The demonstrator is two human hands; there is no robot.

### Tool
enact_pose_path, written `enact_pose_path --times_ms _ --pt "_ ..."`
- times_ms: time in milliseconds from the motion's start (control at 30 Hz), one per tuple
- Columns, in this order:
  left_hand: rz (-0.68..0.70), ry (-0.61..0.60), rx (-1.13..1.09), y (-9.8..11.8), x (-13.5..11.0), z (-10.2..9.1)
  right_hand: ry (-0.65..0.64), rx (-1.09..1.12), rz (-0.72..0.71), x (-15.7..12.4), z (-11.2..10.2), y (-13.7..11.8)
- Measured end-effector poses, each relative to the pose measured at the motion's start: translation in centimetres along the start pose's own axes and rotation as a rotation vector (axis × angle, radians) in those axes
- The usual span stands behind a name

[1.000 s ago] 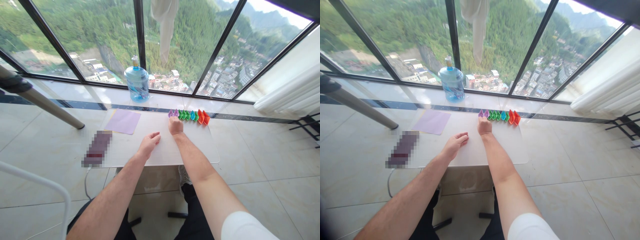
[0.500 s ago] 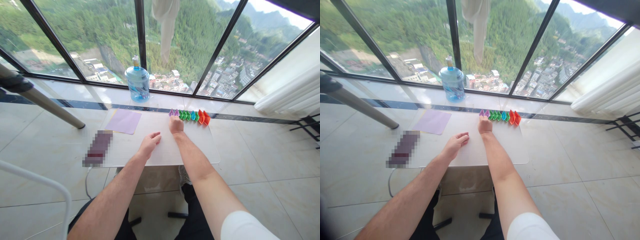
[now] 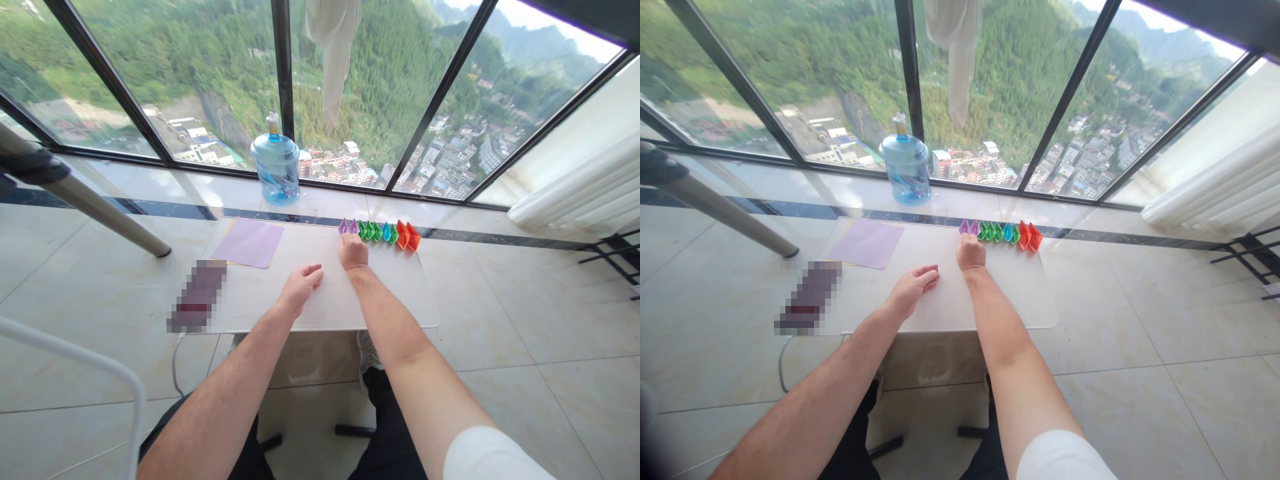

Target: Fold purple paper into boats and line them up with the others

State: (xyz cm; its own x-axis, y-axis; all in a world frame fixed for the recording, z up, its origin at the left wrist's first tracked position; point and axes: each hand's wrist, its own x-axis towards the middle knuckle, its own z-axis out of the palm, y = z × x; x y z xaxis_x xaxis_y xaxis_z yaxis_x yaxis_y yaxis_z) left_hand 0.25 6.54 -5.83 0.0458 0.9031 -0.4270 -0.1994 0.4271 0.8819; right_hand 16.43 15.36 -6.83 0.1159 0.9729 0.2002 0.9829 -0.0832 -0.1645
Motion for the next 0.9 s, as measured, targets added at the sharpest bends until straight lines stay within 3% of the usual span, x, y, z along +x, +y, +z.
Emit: enact_pose_path --times_ms 167,333,433,633,900 --pt "0.036 0.04 0.159 1.1 -0.2 -0.6 0.043 0.147 -0.058 -3.2 -0.1 -1.8" --pt "0.302 0.33 0.773 3.3 -0.5 -3.6 -0.127 0.325 -0.194 -5.2 -0.5 -6.7" --pt "0.374 0.409 0.991 4.0 -0.6 -5.4 -0.182 0.35 -0.229 -4.3 -0.6 -9.8" --pt "0.362 0.366 1.236 3.6 -0.5 -7.0 -0.207 0.327 -0.33 -0.4 -0.3 -14.4" --pt "0.274 0.264 1.279 3.8 -0.7 -7.2 -0.367 0.114 -0.361 2.5 0.7 -17.4"
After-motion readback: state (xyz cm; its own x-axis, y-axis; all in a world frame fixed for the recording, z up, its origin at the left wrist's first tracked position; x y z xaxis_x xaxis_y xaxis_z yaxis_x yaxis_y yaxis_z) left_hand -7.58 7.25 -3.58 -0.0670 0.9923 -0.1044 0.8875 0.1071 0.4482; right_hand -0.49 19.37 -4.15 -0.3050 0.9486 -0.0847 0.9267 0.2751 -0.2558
